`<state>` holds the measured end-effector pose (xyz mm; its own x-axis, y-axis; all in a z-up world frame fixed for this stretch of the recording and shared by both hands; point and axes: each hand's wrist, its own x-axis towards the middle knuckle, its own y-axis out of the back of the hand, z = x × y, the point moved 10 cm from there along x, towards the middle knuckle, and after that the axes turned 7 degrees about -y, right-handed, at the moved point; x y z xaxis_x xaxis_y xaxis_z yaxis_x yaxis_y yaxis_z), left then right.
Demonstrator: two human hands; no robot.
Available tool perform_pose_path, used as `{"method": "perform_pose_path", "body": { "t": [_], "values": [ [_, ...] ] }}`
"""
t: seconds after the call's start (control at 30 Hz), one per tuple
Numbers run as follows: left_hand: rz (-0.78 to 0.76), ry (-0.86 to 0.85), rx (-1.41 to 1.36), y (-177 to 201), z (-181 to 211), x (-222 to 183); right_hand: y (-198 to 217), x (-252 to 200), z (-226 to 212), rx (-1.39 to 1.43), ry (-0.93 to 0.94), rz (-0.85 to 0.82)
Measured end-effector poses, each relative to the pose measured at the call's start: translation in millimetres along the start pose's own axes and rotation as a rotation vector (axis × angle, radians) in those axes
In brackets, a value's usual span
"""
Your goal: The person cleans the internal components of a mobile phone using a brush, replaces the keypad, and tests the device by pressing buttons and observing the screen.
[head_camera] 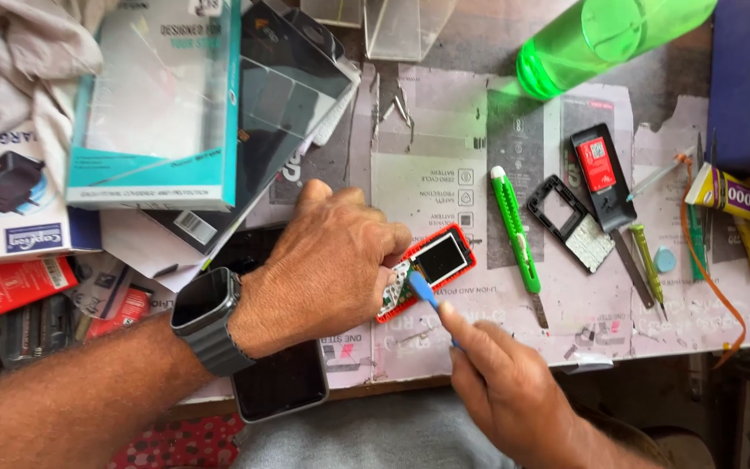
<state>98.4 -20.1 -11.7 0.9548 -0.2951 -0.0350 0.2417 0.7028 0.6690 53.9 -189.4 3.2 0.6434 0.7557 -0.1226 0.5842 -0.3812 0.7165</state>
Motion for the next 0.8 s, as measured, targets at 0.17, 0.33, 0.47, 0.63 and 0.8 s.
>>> {"method": "perform_pose_path", "body": {
  "t": [0.17, 0.33, 0.47, 0.63, 0.8],
  "values": [
    [-0.061, 0.057, -0.008, -6, -5, 0, 4, 5, -8, -0.029, 0.044, 0.043],
    [0.006, 0.01, -0.01, 1, -1, 0, 0, 4, -4, -0.006, 0.022, 0.006],
    [-0.027, 0.042, -0.031, -4, -2, 0, -5, -2, 0, 0.011, 0.013, -0.036],
    [-0.039, 0.043, -0.026, -4, -3, -1, -9, -5, -3, -0.076, 0.037, -0.053],
    [-0.027, 0.033, -0.009, -3, -3, -1, -4, -6, 1, -0.085, 0.012, -0.036]
  ]
}}
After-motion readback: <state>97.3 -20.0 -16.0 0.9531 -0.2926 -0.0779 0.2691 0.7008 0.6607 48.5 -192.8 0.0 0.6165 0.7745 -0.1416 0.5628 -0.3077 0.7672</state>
